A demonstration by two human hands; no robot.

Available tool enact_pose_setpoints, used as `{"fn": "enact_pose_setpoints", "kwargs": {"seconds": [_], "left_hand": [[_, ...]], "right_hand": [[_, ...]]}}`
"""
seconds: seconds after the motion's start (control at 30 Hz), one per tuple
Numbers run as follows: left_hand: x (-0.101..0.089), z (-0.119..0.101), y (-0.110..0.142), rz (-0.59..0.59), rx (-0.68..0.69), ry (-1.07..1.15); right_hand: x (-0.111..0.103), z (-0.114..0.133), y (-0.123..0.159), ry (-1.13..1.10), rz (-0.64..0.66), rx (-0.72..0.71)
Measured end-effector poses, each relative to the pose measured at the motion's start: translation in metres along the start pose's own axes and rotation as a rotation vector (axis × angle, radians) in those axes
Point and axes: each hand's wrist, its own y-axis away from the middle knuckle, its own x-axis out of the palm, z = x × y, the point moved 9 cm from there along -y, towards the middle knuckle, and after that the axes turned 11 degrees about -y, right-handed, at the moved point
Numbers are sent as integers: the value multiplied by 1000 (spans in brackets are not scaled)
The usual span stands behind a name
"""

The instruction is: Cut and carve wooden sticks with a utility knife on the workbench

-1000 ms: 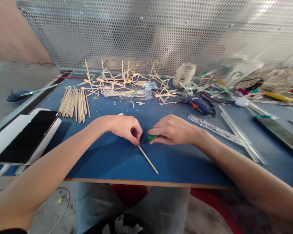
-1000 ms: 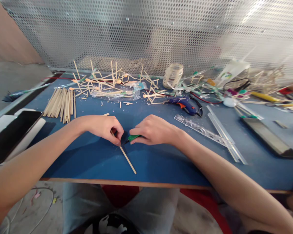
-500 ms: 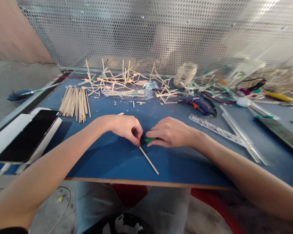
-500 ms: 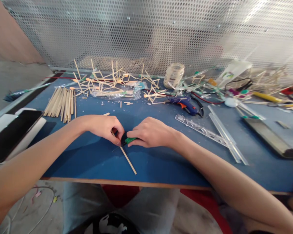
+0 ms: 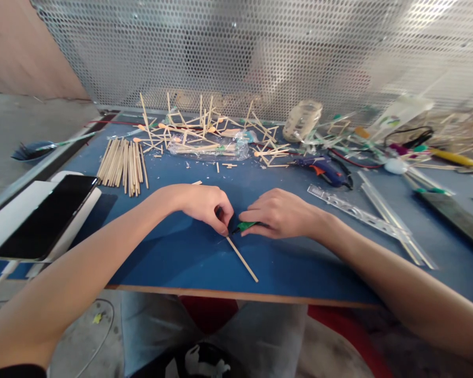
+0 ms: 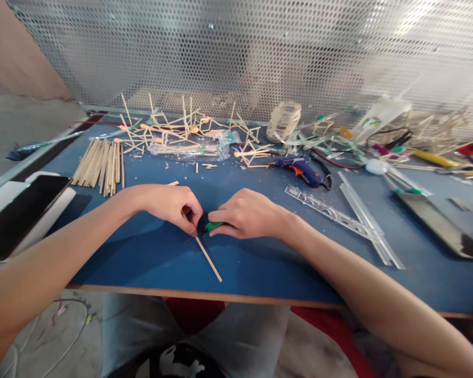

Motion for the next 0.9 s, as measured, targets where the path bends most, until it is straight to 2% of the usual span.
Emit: {"fn": "enact_pose_setpoints", "kwargs": {"seconds": [0.9], "left_hand": [[-1,-2,2,16,-25,5]], "right_hand": [[-2,4,1,18,-29,-16]]}}
